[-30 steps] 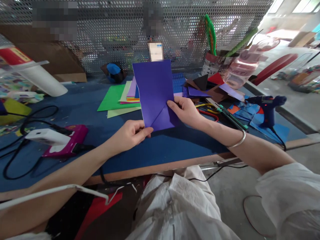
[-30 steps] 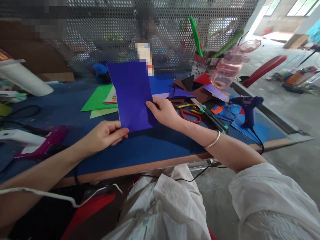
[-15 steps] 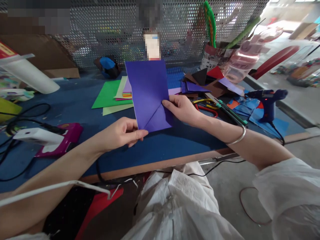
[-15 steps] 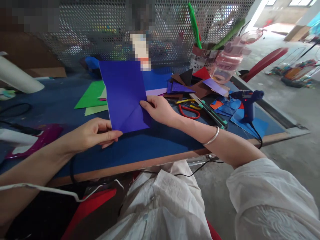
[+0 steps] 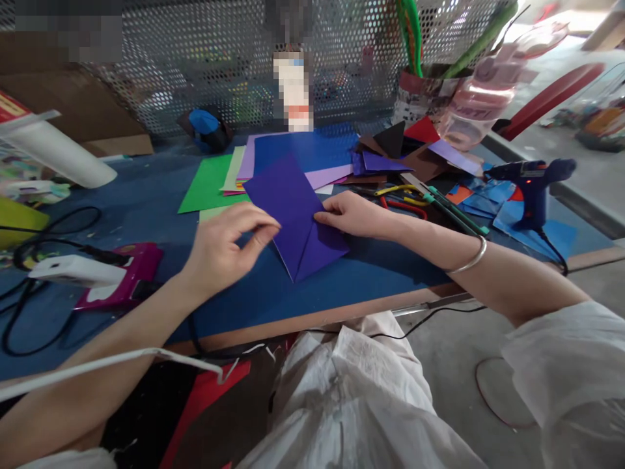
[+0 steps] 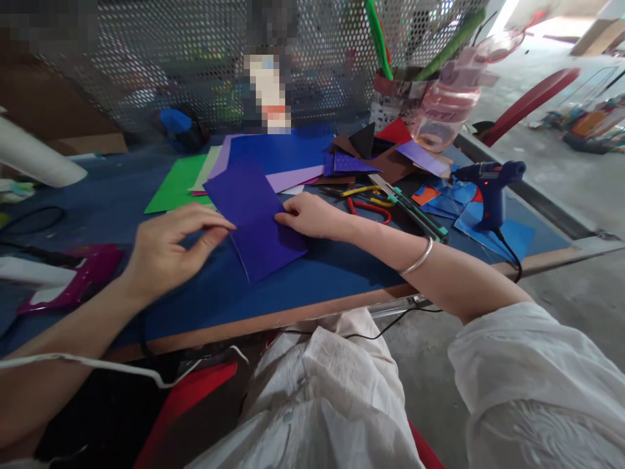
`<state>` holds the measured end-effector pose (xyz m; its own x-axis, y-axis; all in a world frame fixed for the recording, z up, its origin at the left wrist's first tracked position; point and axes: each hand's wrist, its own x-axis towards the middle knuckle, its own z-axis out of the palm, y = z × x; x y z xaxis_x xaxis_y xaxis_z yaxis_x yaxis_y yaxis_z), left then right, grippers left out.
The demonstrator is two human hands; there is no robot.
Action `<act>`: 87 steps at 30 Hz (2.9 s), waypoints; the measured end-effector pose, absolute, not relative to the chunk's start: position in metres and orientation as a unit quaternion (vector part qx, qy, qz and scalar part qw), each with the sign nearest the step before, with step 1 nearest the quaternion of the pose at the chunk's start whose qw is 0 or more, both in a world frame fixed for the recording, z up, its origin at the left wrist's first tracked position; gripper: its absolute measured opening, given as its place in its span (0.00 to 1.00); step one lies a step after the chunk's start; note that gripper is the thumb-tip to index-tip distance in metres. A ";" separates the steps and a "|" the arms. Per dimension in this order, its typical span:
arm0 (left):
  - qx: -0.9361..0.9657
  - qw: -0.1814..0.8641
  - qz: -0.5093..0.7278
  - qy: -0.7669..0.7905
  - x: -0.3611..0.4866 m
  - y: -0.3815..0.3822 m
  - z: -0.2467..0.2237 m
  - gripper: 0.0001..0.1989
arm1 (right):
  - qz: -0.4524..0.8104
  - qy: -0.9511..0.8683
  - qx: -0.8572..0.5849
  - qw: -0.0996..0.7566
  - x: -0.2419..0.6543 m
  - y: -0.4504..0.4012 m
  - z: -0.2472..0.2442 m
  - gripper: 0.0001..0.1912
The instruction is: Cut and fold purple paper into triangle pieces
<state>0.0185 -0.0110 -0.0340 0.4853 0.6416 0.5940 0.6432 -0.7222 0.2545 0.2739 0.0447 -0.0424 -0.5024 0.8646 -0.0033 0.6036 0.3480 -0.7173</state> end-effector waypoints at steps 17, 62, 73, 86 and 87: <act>-0.961 0.018 -0.192 -0.199 0.041 -0.030 -0.062 0.17 | 0.196 -0.850 -0.465 0.152 0.268 0.029 -0.041 0.20; -0.948 -0.041 -0.251 -0.194 0.040 -0.021 -0.062 0.20 | 0.270 -0.825 -0.492 -0.057 0.269 -0.009 -0.013 0.15; -0.951 -0.042 -0.246 -0.183 0.040 -0.020 -0.062 0.20 | 0.312 -0.793 -0.523 -0.033 0.303 0.005 -0.004 0.11; -0.949 -0.029 -0.258 -0.178 0.039 -0.020 -0.063 0.18 | 0.342 -0.823 -0.449 0.061 0.298 0.009 0.003 0.05; -0.949 -0.027 -0.259 -0.177 0.040 -0.020 -0.062 0.18 | 0.330 -0.839 -0.426 0.080 0.291 0.010 0.000 0.06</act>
